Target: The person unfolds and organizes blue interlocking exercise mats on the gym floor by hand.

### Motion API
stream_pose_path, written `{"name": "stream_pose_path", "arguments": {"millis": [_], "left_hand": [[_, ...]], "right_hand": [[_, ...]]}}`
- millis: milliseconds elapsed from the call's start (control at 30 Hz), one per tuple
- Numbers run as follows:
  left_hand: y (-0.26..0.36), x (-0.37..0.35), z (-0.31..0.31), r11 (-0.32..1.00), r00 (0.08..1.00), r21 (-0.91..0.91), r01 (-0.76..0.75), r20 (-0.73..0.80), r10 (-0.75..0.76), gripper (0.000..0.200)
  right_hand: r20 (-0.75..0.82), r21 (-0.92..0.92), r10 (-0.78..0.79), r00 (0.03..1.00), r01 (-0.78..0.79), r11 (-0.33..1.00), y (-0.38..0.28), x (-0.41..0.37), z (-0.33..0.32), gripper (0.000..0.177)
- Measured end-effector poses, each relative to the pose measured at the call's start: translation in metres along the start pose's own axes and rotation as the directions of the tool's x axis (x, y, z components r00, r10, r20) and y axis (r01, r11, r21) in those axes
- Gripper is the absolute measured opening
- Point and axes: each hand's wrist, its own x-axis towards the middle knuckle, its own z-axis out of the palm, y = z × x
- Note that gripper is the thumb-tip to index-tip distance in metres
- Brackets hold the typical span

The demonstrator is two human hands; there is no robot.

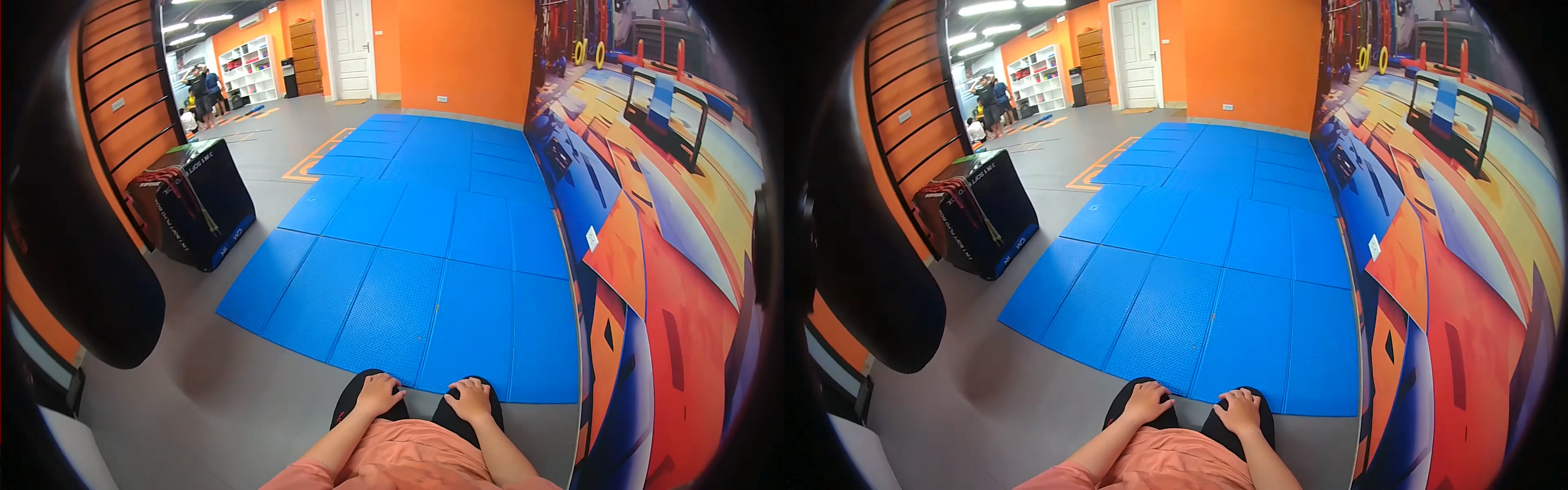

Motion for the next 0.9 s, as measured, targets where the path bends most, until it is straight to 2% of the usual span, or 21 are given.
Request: {"name": "stream_pose_path", "arguments": {"millis": [533,900], "left_hand": [[-0.0023,0.0009,0.0008,1.000,0.998,-0.008,0.019,0.053,-0.019,0.043],[-0.0013,0.0013,-0.0012,1.000,0.999,-0.013,0.006,0.033,-0.006,0.042]], "right_hand": [[0.011,-0.001,0.010,1.000,-0.010,1.000,0.0000,0.0014,0.0003,0.039],[0.020,-0.007,0.003,1.000,-0.003,1.000,0.0018,0.0032,0.0022,0.038]]}}
